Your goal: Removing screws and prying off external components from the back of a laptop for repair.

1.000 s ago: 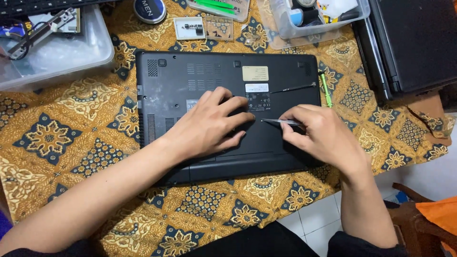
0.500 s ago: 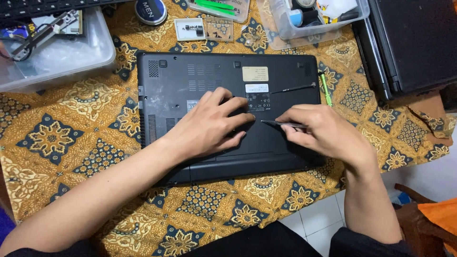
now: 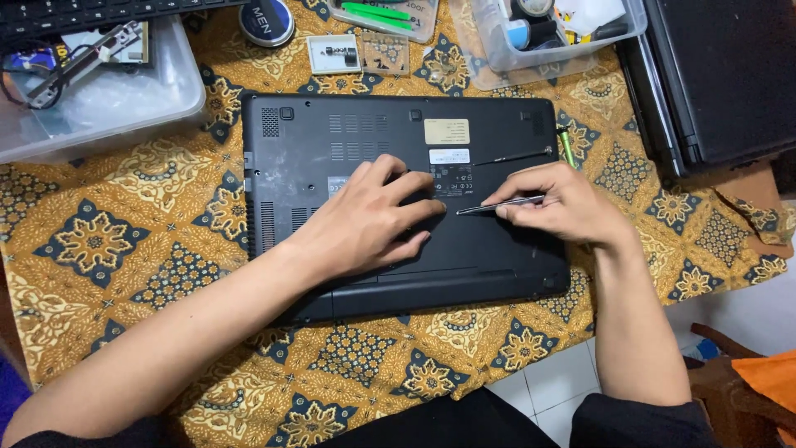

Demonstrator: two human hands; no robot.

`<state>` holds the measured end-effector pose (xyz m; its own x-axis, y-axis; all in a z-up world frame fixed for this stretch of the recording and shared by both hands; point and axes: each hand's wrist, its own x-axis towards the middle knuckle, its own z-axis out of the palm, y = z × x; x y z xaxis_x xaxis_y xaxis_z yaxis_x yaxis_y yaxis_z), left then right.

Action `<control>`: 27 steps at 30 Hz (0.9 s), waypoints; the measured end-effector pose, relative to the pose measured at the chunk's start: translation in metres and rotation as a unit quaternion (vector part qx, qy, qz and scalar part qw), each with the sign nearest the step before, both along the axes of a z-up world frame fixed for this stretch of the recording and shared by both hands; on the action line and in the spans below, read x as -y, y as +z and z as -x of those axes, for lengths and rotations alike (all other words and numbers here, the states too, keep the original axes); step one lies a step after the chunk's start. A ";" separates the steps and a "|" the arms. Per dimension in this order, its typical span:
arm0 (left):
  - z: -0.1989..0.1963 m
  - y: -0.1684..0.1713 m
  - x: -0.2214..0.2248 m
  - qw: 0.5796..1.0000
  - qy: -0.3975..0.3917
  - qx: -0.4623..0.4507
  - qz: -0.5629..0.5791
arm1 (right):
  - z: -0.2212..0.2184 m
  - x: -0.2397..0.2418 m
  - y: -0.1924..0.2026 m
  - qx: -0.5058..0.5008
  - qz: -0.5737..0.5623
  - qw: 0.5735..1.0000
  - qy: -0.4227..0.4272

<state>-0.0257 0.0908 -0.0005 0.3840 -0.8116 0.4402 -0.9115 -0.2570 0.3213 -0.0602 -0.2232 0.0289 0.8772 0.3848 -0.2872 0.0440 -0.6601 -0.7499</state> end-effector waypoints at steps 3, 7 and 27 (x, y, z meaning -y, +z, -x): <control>0.000 0.001 -0.001 1.000 0.000 0.003 0.005 | -0.002 -0.001 0.000 -0.026 -0.010 0.999 -0.020; 0.000 0.001 -0.001 1.000 -0.003 -0.001 0.006 | -0.002 0.006 -0.008 -0.006 -0.029 1.000 0.008; 0.003 0.010 0.005 0.996 0.016 -0.065 -0.062 | 0.023 -0.021 0.007 0.150 -0.047 0.987 -0.023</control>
<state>-0.0289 0.0860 0.0094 0.4579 -0.8429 0.2826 -0.8547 -0.3298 0.4010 -0.0828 -0.2023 0.0359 0.9347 0.3546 0.0235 0.2449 -0.5948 -0.7656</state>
